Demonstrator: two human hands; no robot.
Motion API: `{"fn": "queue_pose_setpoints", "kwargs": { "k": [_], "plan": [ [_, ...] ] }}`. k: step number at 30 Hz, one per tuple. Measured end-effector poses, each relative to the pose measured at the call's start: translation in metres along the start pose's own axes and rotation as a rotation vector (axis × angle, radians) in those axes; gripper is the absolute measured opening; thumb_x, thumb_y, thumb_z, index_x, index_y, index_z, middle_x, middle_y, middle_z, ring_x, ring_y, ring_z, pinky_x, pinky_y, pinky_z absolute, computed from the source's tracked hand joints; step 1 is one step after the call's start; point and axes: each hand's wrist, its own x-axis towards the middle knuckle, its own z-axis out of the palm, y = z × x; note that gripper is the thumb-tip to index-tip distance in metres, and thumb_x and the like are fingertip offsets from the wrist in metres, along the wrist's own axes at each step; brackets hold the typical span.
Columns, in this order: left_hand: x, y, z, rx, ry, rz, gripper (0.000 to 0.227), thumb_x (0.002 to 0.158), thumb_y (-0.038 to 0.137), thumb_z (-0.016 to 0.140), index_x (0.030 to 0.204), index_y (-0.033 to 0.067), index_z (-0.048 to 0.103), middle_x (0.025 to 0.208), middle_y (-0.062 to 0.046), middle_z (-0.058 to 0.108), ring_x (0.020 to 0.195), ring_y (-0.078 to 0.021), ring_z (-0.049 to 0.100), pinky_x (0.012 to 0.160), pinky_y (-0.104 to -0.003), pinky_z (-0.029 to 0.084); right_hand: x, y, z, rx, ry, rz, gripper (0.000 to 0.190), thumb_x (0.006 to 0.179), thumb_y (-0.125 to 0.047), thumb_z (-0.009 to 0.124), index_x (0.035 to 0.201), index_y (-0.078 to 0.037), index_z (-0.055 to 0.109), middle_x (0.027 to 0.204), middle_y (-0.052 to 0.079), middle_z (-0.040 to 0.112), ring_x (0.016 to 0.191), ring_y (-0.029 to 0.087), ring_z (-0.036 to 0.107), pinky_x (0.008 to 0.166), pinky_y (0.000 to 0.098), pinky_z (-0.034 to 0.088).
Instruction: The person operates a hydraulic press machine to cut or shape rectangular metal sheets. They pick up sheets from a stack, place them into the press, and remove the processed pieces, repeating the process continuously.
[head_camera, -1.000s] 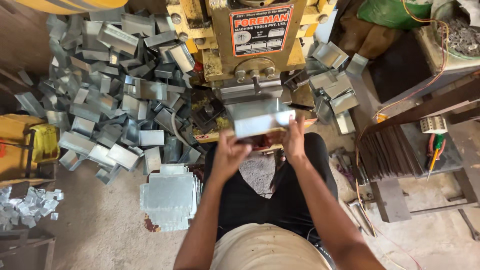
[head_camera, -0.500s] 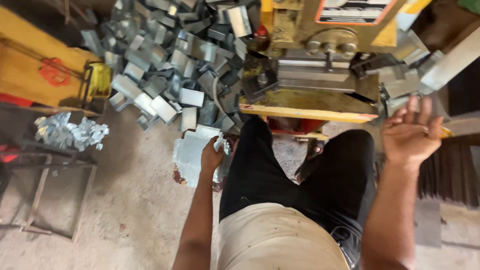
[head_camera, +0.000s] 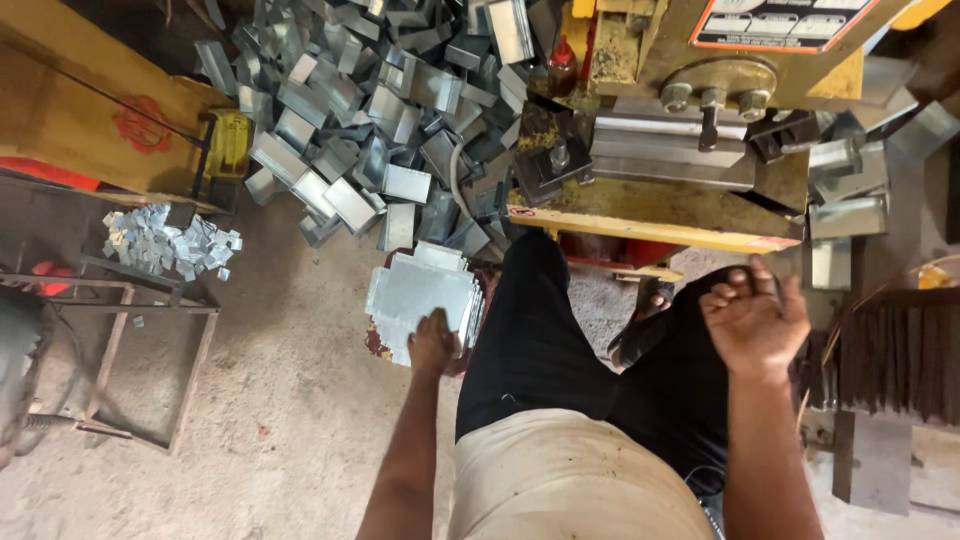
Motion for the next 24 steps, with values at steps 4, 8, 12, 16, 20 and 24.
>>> {"fn": "queue_pose_setpoints", "kwargs": {
  "k": [4,8,12,16,20,24],
  "plan": [
    [0.031,-0.021,-0.024,-0.023,0.163,-0.181,0.116,0.076,0.045,0.087,0.161,0.0152,0.014,0.167,-0.012,0.025,0.153,-0.0339,0.027,0.110,-0.069,0.035,-0.004,0.030,0.001,-0.057,0.044,0.084,0.042,0.107,-0.046,0.056,0.120,-0.008,0.068,0.096,0.006,0.064,0.086,0.021,0.056,0.082,0.0382,0.047],
    [0.065,-0.034,-0.047,-0.053,0.153,-0.301,0.150,0.057,0.051,0.099,0.163,0.0099,0.001,0.161,-0.022,0.026,0.148,-0.0470,0.027,0.115,-0.067,0.033,-0.007,0.061,0.003,-0.031,-0.047,0.210,0.037,0.103,-0.040,0.060,0.123,-0.008,0.066,0.097,0.011,0.066,0.086,0.025,0.058,0.081,0.0419,0.047],
    [0.081,-0.029,-0.054,-0.065,-0.031,-0.486,0.150,0.056,0.044,0.102,0.163,0.0155,0.001,0.164,-0.022,0.021,0.148,-0.0425,0.029,0.111,-0.070,0.033,-0.010,0.085,-0.001,-0.057,-0.018,0.305,0.045,0.099,-0.041,0.059,0.124,-0.005,0.066,0.098,0.011,0.068,0.086,0.026,0.059,0.081,0.0415,0.048],
    [0.074,-0.032,-0.047,-0.077,0.034,-0.473,0.131,0.058,0.038,0.101,0.158,0.0142,0.021,0.156,-0.026,0.034,0.143,-0.0451,0.038,0.107,-0.064,0.042,-0.015,0.087,-0.012,-0.058,-0.047,0.327,0.044,0.099,-0.040,0.060,0.126,-0.005,0.065,0.101,0.011,0.068,0.088,0.025,0.059,0.082,0.0410,0.048],
    [0.080,-0.042,-0.066,-0.063,0.045,-0.440,0.110,0.062,0.038,0.100,0.148,0.0182,0.035,0.147,-0.024,0.044,0.139,-0.0425,0.044,0.104,-0.064,0.044,-0.009,0.086,-0.004,-0.050,-0.046,0.325,0.045,0.098,-0.041,0.061,0.126,-0.006,0.065,0.099,0.011,0.067,0.087,0.025,0.059,0.080,0.0404,0.048],
    [0.073,-0.050,-0.067,-0.110,0.060,-0.402,0.098,0.066,0.037,0.096,0.144,0.0141,0.042,0.137,-0.020,0.059,0.126,-0.0412,0.059,0.098,-0.057,0.052,-0.010,0.084,-0.012,-0.065,-0.029,0.334,0.044,0.099,-0.040,0.062,0.126,-0.006,0.064,0.100,0.010,0.066,0.087,0.025,0.058,0.082,0.0392,0.049]
  ]
}}
